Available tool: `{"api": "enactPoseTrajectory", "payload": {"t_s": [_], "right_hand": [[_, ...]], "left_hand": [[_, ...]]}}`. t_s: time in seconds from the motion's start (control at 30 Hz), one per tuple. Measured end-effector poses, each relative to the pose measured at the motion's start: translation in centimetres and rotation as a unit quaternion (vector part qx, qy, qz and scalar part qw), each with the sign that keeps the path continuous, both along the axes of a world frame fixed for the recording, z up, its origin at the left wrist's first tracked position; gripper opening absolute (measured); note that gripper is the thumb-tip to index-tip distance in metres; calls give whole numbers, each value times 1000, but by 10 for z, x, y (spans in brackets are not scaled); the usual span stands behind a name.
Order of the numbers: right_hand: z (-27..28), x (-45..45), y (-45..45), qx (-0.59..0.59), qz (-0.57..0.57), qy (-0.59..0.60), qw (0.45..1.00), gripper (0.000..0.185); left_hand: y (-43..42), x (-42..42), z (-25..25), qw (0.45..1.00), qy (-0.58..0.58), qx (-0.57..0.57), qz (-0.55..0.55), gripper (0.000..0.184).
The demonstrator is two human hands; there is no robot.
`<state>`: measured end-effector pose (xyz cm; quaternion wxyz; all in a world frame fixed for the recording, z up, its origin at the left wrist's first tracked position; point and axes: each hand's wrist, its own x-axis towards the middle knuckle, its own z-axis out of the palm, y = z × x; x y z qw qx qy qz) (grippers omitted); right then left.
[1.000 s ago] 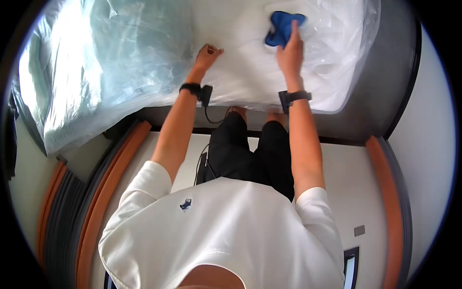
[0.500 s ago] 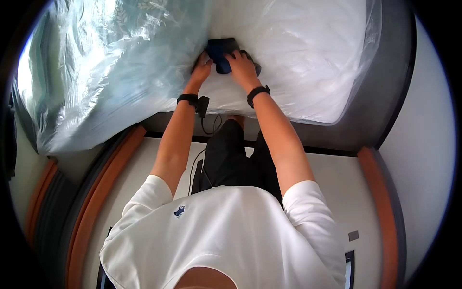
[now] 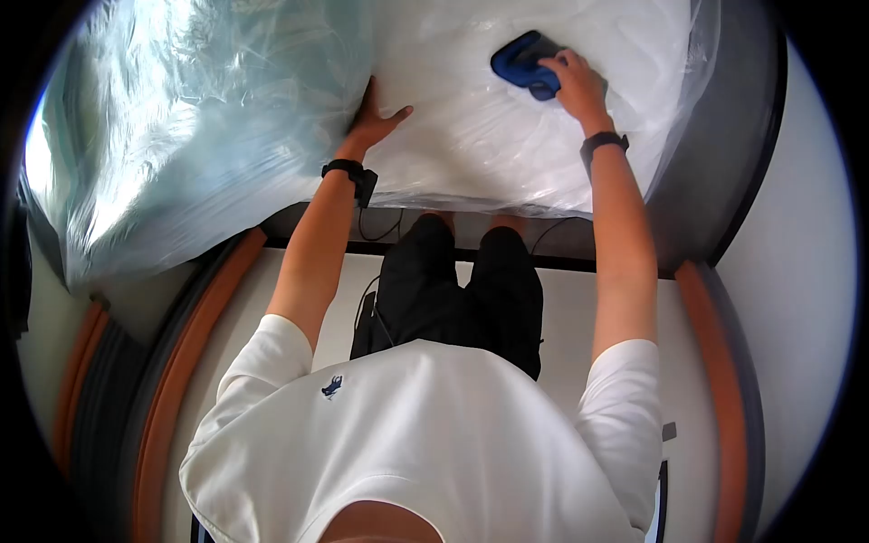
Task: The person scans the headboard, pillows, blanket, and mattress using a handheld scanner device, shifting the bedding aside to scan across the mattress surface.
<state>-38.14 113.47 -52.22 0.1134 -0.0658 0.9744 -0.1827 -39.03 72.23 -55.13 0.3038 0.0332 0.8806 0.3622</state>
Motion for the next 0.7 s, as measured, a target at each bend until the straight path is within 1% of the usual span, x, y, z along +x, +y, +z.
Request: {"api": "enactPoseTrajectory", "payload": {"t_s": [0.03,0.07,0.13,0.17,0.23,0.27,0.3,0.33,0.4,0.47,0.53,0.57,0.6,0.67,0.7], "right_hand": [[-10,-9,17,24,-20,7,999,67],[-8,-17,25,35,-65,-16,997,74],[-22,-18,34,17,-134,10,991,73],[-26,-15,36,10,-163,27,986,72],[-17,2,14,7,-213,15,977,69],[-11,17,-7,26,-226,25,973,66],[-18,36,-25,23,-212,66,975,63],[-7,54,-55,26,-233,54,971,62],[0,88,-110,-39,-257,19,966,66],[8,119,-159,-72,-241,14,968,67],[12,142,-179,-109,-188,-6,976,64],[12,149,-179,-115,-154,11,981,62],[9,150,-170,-123,-136,2,983,61],[6,152,-143,-117,-109,-4,987,58],[6,150,-120,-103,-100,-3,990,58]], "left_hand": [[-1,1,-2,999,16,29,4,125],[-2,2,-8,999,12,29,1,125],[-3,3,-21,993,96,-49,-56,139],[0,5,-19,993,93,-50,-59,139],[8,4,-12,981,71,-169,-62,150],[10,5,-10,981,72,-169,-63,150],[12,4,-5,980,54,-188,-48,153],[13,3,-3,977,37,-207,-35,156],[10,2,-5,975,40,-213,-51,157],[9,-2,4,969,23,-239,-59,157],[1,-4,0,971,22,-225,-73,155],[-1,-3,1,974,15,-213,-81,153],[-1,-3,-1,973,13,-215,-86,153],[-2,-4,-4,962,15,-259,-84,152],[0,-6,-6,962,16,-256,-90,152]]}}
